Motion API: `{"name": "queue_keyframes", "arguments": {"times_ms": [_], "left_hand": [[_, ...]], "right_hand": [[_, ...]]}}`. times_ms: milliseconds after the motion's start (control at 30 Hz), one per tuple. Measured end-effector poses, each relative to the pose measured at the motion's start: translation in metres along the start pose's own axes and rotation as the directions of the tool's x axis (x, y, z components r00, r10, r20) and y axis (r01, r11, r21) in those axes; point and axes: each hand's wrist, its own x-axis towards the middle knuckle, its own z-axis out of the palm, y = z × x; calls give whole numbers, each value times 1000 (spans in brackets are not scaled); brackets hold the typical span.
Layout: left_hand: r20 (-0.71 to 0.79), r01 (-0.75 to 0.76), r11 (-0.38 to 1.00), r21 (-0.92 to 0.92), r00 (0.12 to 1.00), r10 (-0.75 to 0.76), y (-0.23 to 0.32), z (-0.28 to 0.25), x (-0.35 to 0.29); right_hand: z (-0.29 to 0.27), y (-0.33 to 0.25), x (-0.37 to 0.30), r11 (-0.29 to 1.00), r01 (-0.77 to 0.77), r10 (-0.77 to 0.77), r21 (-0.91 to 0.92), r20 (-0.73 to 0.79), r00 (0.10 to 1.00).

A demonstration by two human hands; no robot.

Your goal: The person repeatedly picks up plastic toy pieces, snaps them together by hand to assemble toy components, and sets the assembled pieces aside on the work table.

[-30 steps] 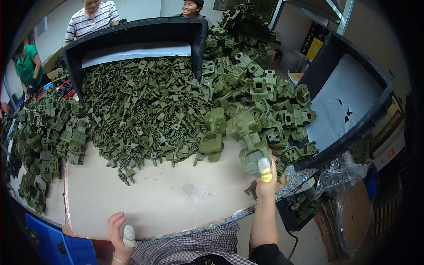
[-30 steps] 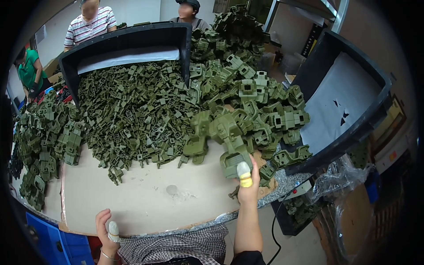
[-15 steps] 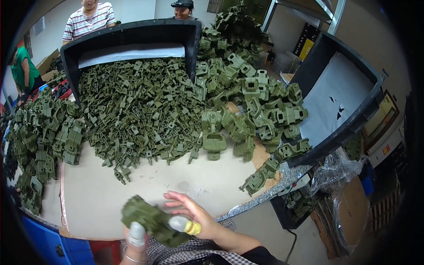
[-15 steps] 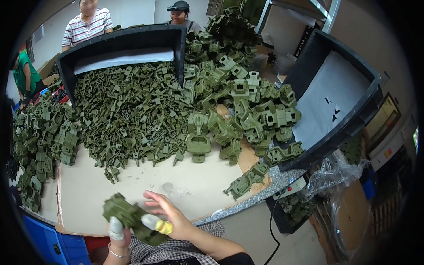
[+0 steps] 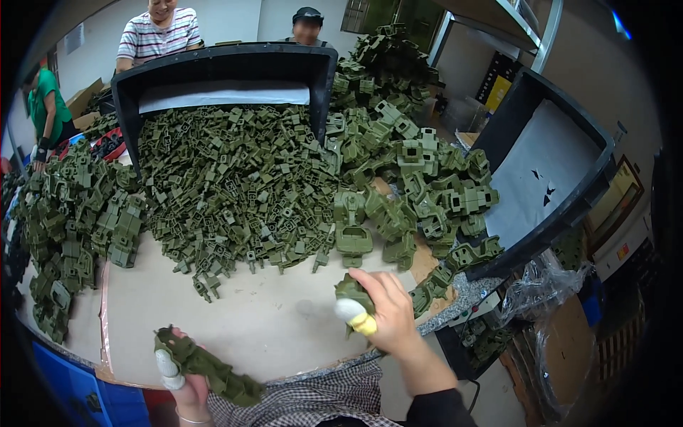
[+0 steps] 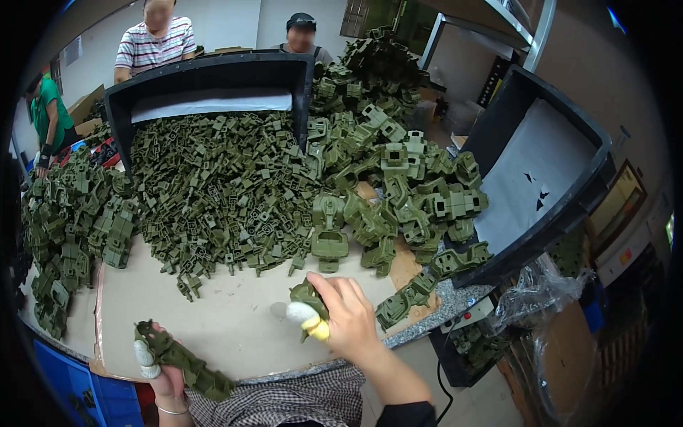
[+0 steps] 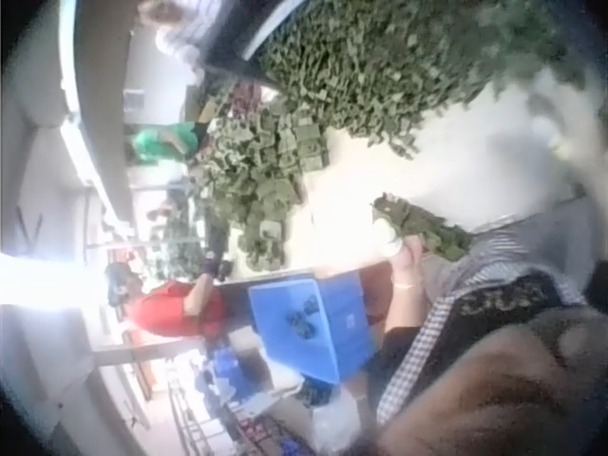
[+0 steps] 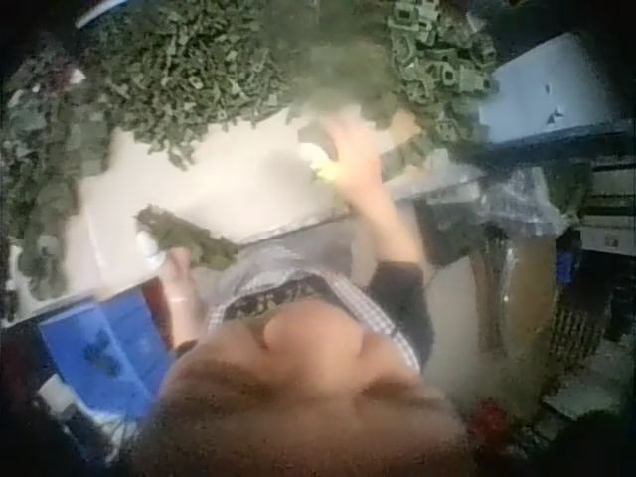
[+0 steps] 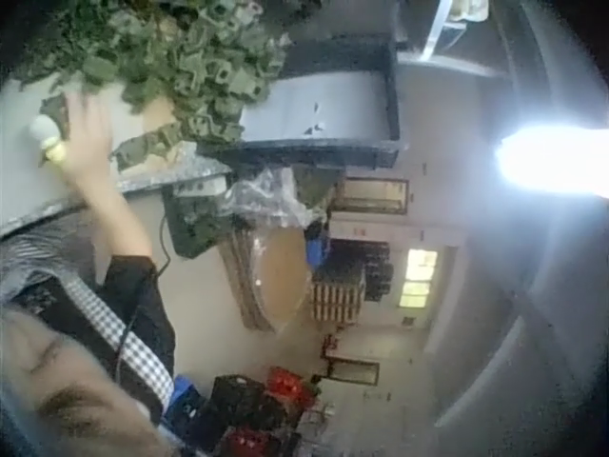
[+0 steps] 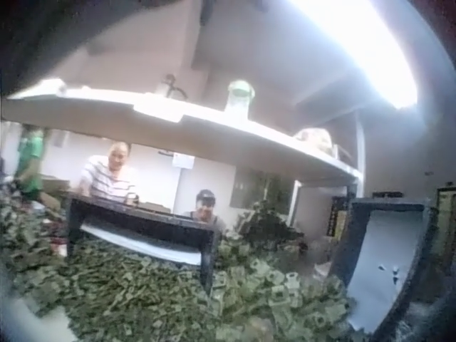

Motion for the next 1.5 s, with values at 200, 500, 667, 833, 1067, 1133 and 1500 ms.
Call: {"name": "queue_keyframes", "arguments": {"times_ms": [200,500,667,833,1067,1133,1500], "left_hand": [[243,558,820,127,784,-571,5,-20,-6],[424,794,602,84,518,-743,-18,-16,-13],[396,739,659,141,568,-722,-13,-26,2],[165,569,713,409,723,-671,-8,-25,8],[247,496,674,548,673,-697,-14,12,-6],[366,375,720,584,670,-646,-13,-3,-17],[538,-86,549,831,378,-754,-22,-9,-41]], "right_hand": [[35,68,0,819,376,-175,-435,435,883],[134,83,35,719,-94,437,-688,343,831],[124,83,24,888,63,96,-456,317,944],[87,31,29,977,-211,188,39,322,928],[109,-29,-35,696,-477,-7,536,670,742],[109,-30,-44,737,-433,28,518,617,786],[116,-23,-85,372,-690,-16,620,748,663]]}}
